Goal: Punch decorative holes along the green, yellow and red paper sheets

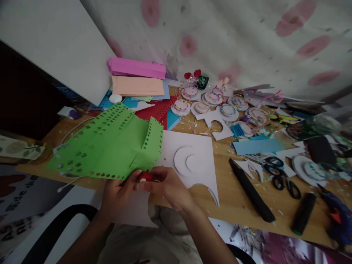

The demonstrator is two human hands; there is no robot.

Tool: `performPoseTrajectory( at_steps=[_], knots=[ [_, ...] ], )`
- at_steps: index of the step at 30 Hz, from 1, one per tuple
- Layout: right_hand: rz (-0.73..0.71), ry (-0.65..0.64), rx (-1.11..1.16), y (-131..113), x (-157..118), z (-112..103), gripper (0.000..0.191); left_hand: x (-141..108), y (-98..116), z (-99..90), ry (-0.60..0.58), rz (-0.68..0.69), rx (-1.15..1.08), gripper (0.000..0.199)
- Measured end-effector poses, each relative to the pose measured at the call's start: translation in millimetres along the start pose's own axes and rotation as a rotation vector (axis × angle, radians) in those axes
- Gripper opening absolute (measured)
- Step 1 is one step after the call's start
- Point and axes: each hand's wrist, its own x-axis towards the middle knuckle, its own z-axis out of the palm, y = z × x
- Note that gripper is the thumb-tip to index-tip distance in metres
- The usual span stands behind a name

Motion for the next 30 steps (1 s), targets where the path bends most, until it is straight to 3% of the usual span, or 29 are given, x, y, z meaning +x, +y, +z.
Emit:
performPoseTrajectory(
  at_steps=[7, 12, 19, 24, 30],
  knots=[
    [0.045, 0.016, -0.009, 1.1, 0.5, -1.3, 0.024, -3.5, -3.0, 1.2, 0.041, 0.014, 0.037, 0.038],
    [0.040, 0.011, 0.015, 5.4, 1.4, -1.3, 0.021, -2.5, -6.8, -2.8, -0.026, 0.013, 0.062, 0.027],
    [-0.066, 0.019, -0.127, 9.8, 1.6, 0.6, 0.027, -5.1, -9.2, -5.0, -0.089, -0.011, 0.084, 0.024],
    [-0.109, 0.038, -0.156, 11.3, 3.8, 2.3, 0.027, -5.4, -7.5, -7.8, 0.043, -0.041, 0.084, 0.018],
    [-0.088, 0.093, -0.200, 10.5, 10.4, 5.9, 0.026, -6.0, -5.3, 5.4, -0.196, -0.314, -0.335, 0.033]
  ],
)
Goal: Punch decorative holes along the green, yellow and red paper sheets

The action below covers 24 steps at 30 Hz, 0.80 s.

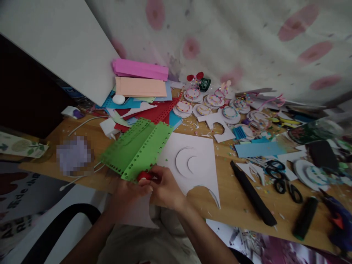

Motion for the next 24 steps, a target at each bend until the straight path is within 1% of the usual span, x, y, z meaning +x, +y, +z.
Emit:
performPoseTrajectory(
  at_steps=[3, 7, 12, 15, 17, 18, 20, 22, 24],
  knots=[
    [-0.013, 0.031, -0.017, 1.4, 4.3, -0.3, 0.021, 3.7, -0.7, 8.2, 0.022, 0.003, -0.114, 0.023],
    [-0.013, 0.050, -0.027, 5.5, 9.1, -0.8, 0.018, 7.2, 1.4, 11.3, 0.057, 0.051, -0.110, 0.016],
    [-0.019, 0.068, -0.019, 10.1, 12.4, 2.3, 0.015, 9.0, 2.8, 13.2, 0.119, 0.065, -0.116, 0.018],
    [-0.025, 0.052, -0.015, 7.8, 13.7, 0.7, 0.017, 12.0, 5.8, 12.2, 0.095, 0.068, -0.109, 0.023],
    [-0.035, 0.007, -0.013, 2.5, 13.8, -2.7, 0.020, 14.7, 8.7, 7.6, 0.066, 0.060, -0.072, 0.029],
    [-0.040, -0.019, -0.015, -1.2, 13.4, -4.7, 0.022, 16.1, 9.9, 4.2, 0.071, 0.040, -0.037, 0.032],
    [-0.047, -0.061, -0.026, -8.9, 11.4, -9.0, 0.026, 18.8, 11.6, -3.4, 0.151, -0.025, 0.040, 0.039],
    [-0.032, -0.084, -0.048, -15.3, 7.9, -13.1, 0.028, 21.5, 13.0, -8.8, 0.283, -0.078, 0.068, 0.045],
    [-0.006, -0.078, -0.045, -18.7, 3.6, -17.1, 0.029, 23.8, 15.2, -9.9, 0.357, -0.060, 0.049, 0.046]
  ],
)
